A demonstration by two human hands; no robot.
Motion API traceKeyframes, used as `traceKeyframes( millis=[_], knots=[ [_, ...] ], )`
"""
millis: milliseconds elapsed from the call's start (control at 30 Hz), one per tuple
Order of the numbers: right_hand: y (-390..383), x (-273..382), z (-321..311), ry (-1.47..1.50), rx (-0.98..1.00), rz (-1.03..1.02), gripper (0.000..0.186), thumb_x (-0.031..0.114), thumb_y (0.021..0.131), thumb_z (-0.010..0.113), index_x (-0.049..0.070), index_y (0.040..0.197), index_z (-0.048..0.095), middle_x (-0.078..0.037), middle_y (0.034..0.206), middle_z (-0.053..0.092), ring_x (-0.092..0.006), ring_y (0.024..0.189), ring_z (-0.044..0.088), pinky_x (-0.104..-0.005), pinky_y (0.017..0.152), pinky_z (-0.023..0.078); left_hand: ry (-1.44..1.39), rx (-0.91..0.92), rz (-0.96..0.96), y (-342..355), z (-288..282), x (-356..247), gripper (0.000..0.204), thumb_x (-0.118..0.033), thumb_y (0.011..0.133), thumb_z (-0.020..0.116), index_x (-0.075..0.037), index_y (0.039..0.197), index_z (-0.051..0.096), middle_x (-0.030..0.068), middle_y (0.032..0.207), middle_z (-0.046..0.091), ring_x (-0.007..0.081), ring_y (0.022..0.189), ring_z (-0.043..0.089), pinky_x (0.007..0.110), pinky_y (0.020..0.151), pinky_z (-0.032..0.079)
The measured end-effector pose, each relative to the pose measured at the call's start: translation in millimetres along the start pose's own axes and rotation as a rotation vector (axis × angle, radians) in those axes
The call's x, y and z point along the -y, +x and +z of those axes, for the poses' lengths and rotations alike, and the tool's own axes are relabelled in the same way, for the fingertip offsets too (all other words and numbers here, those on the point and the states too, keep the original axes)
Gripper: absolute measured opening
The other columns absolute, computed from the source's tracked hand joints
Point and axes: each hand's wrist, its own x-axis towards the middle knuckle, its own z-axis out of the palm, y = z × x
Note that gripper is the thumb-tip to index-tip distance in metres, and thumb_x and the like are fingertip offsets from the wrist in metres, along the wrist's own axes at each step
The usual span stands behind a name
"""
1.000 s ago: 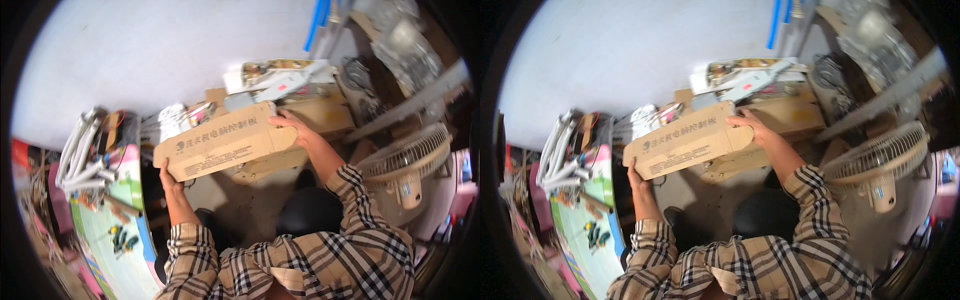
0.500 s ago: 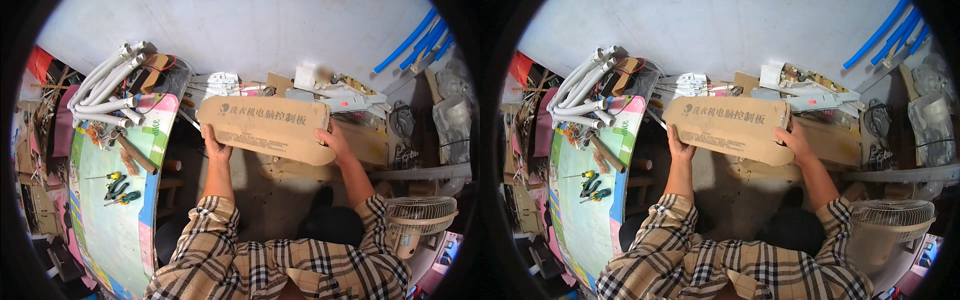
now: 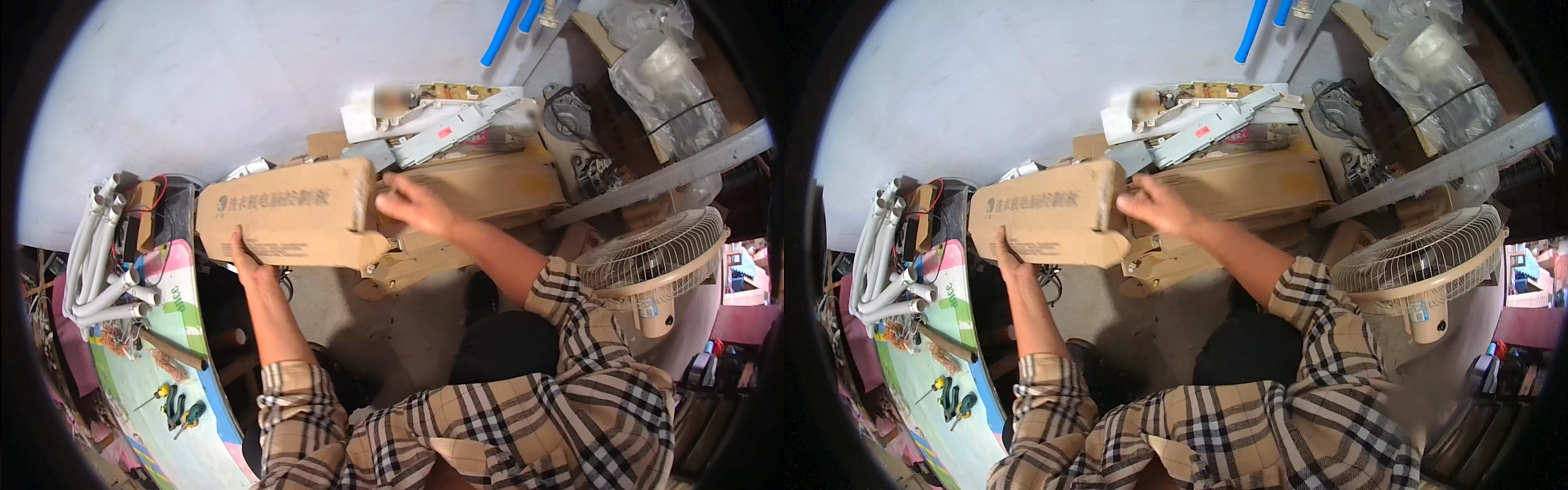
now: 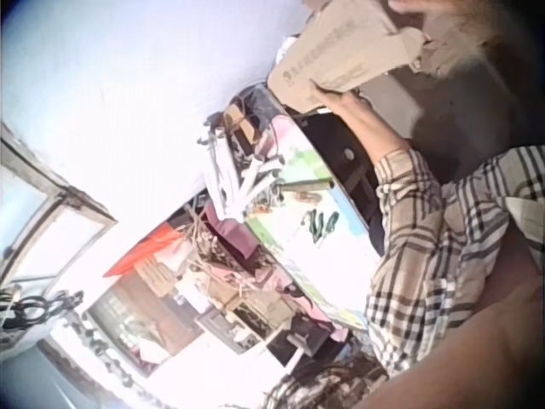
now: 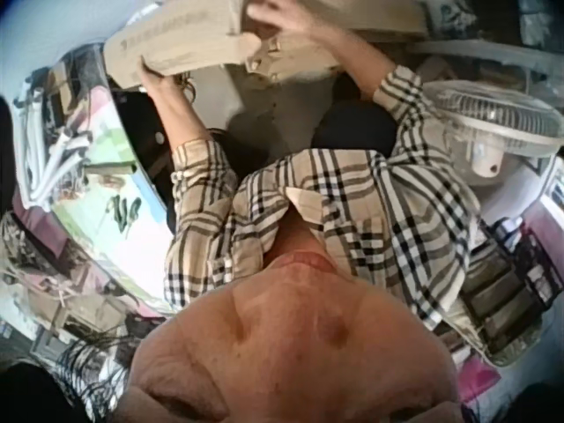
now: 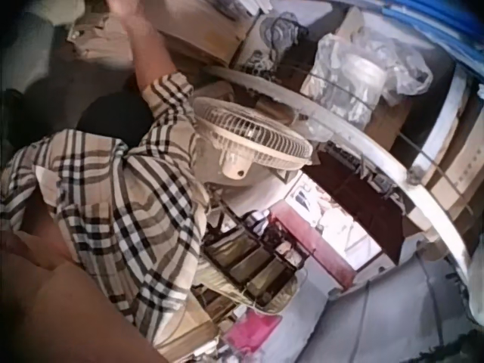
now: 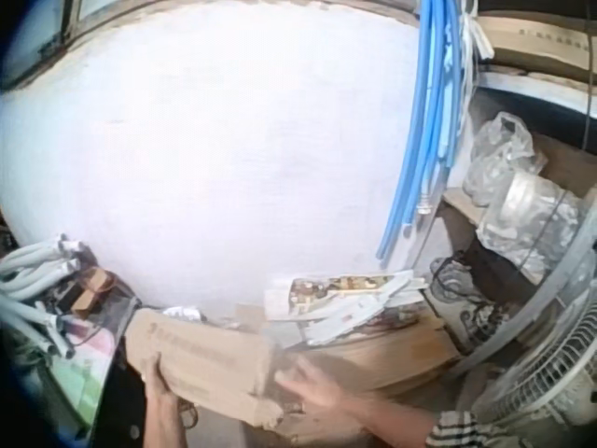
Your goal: The person retrieves a circuit board from a cardboard box and uses a multimeter to test various points on the board. They then test a small white plastic component and a larger metal housing, placing the items on a table afterward.
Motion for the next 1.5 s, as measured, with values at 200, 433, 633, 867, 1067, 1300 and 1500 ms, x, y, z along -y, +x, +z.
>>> traceKeyframes(
  millis=[200, 433, 633, 867, 1067, 1300, 1500],
  knots=[
    [44.1, -60.3, -118.4, -0.121, -0.594, 0.185, 0.037, 0.03, 0.083, 0.069, -0.002, 0.1, 0.061, -0.009, 0.088, 0.066, -0.0178, 0.074, 0.064, -0.0309, 0.061, 0.052, 0.018, -0.13, -0.053, 41.8, 27.0, -17.8, 0.048, -0.035, 0.09, 0.051, -0.008, 0.131, 0.048, 0.012, 0.132, 0.053, 0.0338, 0.119, 0.051, 0.054, 0.098, 0.041],
    [66.9, -76.6, -150.9, 0.343, -0.659, 0.332, 0.044, 0.028, 0.085, 0.07, -0.005, 0.109, 0.053, -0.011, 0.09, 0.06, -0.0218, 0.077, 0.064, -0.0289, 0.059, 0.055, -0.003, -0.124, 0.132, 133.9, -26.6, -27.6, 0.042, -0.034, 0.092, 0.049, -0.01, 0.127, 0.052, 0.0106, 0.131, 0.053, 0.0329, 0.12, 0.05, 0.056, 0.099, 0.039],
    [77.8, -83.8, -146.6, 0.475, -0.779, 0.251, 0.027, 0.02, 0.086, 0.068, 0.001, 0.099, 0.055, -0.01, 0.086, 0.061, -0.018, 0.071, 0.063, -0.0233, 0.054, 0.052, 0.104, -0.363, 0.09, 135.6, -9.2, -5.1, 0.04, -0.041, 0.09, 0.058, -0.017, 0.121, 0.055, 0.0052, 0.126, 0.055, 0.0302, 0.117, 0.05, 0.055, 0.094, 0.042],
    [53.4, 27.1, -101.3, 0.086, -0.764, -0.202, 0.017, 0.015, 0.084, 0.066, -0.001, 0.089, 0.062, -0.006, 0.076, 0.066, -0.0107, 0.062, 0.061, -0.0234, 0.056, 0.051, 0.039, -0.487, 0.03, 112.5, -37.3, 23.0, 0.063, -0.051, 0.086, 0.056, -0.004, 0.125, 0.044, 0.0155, 0.115, 0.048, 0.0276, 0.097, 0.051, 0.045, 0.084, 0.048],
    [43.9, 64.9, -71.6, -0.328, -0.71, -0.486, 0.017, 0.015, 0.081, 0.068, -0.001, 0.081, 0.062, -0.008, 0.074, 0.064, -0.0152, 0.063, 0.059, -0.0288, 0.058, 0.046, 0.416, -0.012, 0.112, 27.7, 48.4, 88.0, 0.031, -0.033, 0.092, 0.05, -0.003, 0.084, 0.055, 0.0085, 0.075, 0.059, 0.0191, 0.062, 0.056, 0.032, 0.056, 0.046],
    [-1.4, 66.5, -72.2, -0.224, -0.348, -0.638, 0.016, 0.005, 0.08, 0.066, 0.0, 0.095, 0.066, -0.004, 0.086, 0.062, -0.0138, 0.073, 0.058, -0.0289, 0.067, 0.048, 0.296, 0.333, -0.624, -27.0, 111.1, 114.6, 0.081, -0.067, 0.087, 0.043, 0.009, 0.113, 0.048, 0.0284, 0.097, 0.062, 0.0349, 0.083, 0.066, 0.042, 0.075, 0.058],
    [-30.4, 63.6, -65.7, -0.449, 0.021, -0.73, 0.03, -0.001, 0.073, 0.072, 0.011, 0.101, 0.071, -0.005, 0.099, 0.065, -0.0203, 0.092, 0.061, -0.0315, 0.081, 0.049, 0.087, 0.294, -0.655, -23.1, 97.5, 134.5, 0.043, -0.029, 0.089, 0.061, 0.005, 0.114, 0.051, 0.0262, 0.104, 0.063, 0.0343, 0.095, 0.066, 0.043, 0.083, 0.057]
  ],
)
